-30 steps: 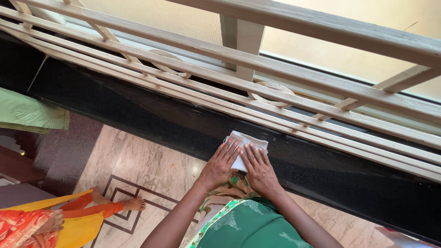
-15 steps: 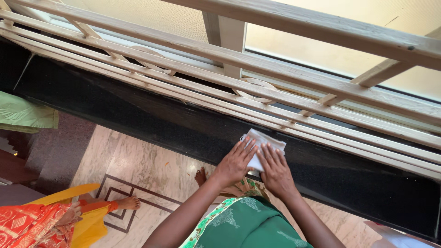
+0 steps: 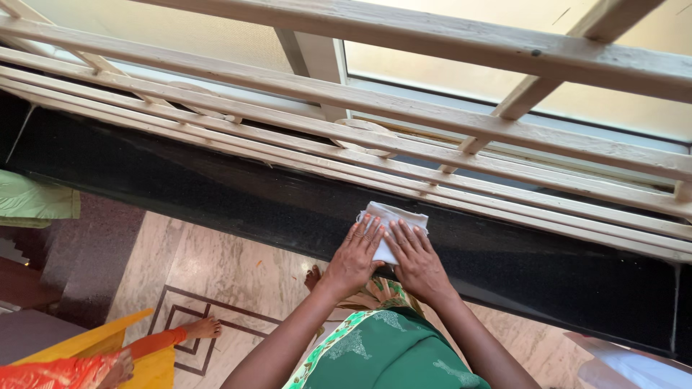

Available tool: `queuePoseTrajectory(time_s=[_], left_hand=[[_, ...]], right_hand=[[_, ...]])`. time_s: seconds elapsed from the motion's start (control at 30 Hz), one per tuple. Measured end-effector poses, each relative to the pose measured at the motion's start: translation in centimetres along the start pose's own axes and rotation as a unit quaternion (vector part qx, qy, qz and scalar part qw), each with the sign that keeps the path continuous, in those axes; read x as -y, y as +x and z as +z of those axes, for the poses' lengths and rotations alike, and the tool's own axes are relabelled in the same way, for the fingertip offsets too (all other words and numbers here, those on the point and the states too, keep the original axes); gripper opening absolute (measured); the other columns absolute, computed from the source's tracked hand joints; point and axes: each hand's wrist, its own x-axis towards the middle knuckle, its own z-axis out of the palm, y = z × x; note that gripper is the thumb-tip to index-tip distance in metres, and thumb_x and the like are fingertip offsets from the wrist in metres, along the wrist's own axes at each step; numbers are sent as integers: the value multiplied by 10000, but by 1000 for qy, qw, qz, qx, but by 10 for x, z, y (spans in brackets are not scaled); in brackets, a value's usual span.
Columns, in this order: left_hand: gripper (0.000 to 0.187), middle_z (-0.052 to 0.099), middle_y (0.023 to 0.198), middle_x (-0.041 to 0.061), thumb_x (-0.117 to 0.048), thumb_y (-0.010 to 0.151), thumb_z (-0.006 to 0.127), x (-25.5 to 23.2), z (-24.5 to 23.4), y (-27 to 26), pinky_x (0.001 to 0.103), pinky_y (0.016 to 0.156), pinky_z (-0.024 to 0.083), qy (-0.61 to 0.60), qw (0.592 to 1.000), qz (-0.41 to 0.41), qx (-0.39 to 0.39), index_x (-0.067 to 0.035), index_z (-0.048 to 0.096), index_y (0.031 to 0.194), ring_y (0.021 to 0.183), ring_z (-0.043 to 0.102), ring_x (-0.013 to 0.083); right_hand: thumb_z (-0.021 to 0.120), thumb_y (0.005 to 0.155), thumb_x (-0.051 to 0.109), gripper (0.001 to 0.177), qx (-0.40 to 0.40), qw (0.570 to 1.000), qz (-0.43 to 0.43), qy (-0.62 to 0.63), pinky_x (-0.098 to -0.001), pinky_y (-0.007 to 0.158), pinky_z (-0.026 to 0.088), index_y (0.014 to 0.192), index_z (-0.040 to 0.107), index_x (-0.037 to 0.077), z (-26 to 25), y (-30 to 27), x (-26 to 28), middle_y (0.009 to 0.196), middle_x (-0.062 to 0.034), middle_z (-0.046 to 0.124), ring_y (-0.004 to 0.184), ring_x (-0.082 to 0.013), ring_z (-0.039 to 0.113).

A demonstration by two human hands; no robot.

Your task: The person is cleaning a black granite window sill and a metal safety grill with a white cloth. They wipe the flat surface of the sill and then clean the individual bars and curves of the grill.

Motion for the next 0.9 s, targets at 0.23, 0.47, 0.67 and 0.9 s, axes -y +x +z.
queuePoseTrajectory(time_s=[0.23,0.47,0.67,0.9], left_hand=[[751,266,1681,222,-391,1018,555,-20,29,47,485,1287,158,3,1000,20,17,45,318,1582,1596,132,359],[773,263,1678,228,-394,998,563,-48,41,76,494,1287,150,-12,998,56,24,46,319,1585,1593,146,373],[763,254,1687,222,-397,997,560,-69,42,66,486,1291,150,15,993,91,70,47,338,1577,1599,149,367],[785,241,1680,223,-468,1032,494,-60,45,40,478,1275,135,1,996,76,47,60,320,1586,1581,141,351]], right_hand=[[551,881,168,708,-22,999,42,-12,-460,1271,133,1566,380,114,-18,-14,-46,1651,-124,338,1553,-261,226],[585,826,129,711,-73,994,81,1,-484,1246,206,1525,459,100,-42,-42,-62,1617,-136,391,1534,-303,288],[585,834,165,713,-58,992,105,-35,-489,1255,189,1530,445,95,-37,-74,-52,1633,-134,373,1546,-306,257],[547,933,509,719,-114,990,79,12,-515,1223,182,1514,447,98,-21,-74,-33,1602,-142,369,1523,-318,251]])
